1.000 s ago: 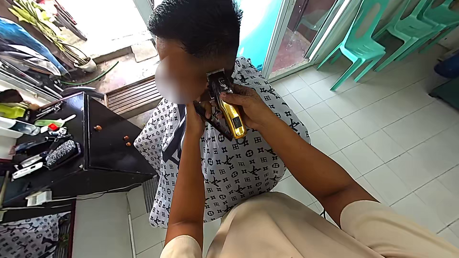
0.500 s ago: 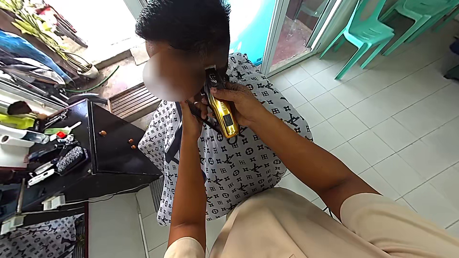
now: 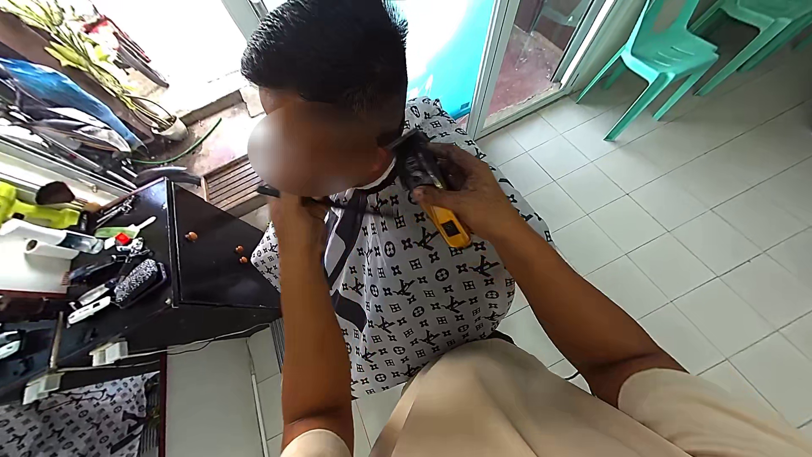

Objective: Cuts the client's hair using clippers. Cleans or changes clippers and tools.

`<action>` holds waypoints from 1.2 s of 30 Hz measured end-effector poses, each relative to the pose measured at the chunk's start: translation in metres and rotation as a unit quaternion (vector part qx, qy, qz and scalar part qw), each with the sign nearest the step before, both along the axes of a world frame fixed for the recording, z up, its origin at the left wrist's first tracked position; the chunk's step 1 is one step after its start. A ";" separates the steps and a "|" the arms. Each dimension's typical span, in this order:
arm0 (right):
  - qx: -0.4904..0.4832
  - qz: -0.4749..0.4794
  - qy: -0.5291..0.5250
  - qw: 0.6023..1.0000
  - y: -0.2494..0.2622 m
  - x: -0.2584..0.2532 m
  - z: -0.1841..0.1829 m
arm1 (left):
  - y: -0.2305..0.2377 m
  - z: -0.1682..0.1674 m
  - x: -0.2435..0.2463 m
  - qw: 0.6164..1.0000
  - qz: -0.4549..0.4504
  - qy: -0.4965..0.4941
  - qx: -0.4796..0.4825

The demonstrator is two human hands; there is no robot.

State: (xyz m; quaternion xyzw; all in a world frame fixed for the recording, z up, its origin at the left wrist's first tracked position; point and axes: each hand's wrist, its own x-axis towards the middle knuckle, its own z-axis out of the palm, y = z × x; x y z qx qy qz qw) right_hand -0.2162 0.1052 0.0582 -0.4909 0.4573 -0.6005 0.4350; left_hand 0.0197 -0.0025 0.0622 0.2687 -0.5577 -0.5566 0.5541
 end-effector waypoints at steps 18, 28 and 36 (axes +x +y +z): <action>0.205 0.238 -0.107 0.943 -0.055 -0.075 -0.015 | 0.046 0.009 -0.099 0.936 0.178 -0.295 -0.077; 0.160 0.335 -0.223 0.901 -0.074 -0.058 -0.018 | 0.054 -0.002 -0.109 0.917 0.237 -0.320 -0.031; 0.054 0.255 0.006 0.965 -0.056 -0.095 -0.016 | 0.058 0.017 -0.101 0.921 0.266 -0.283 -0.026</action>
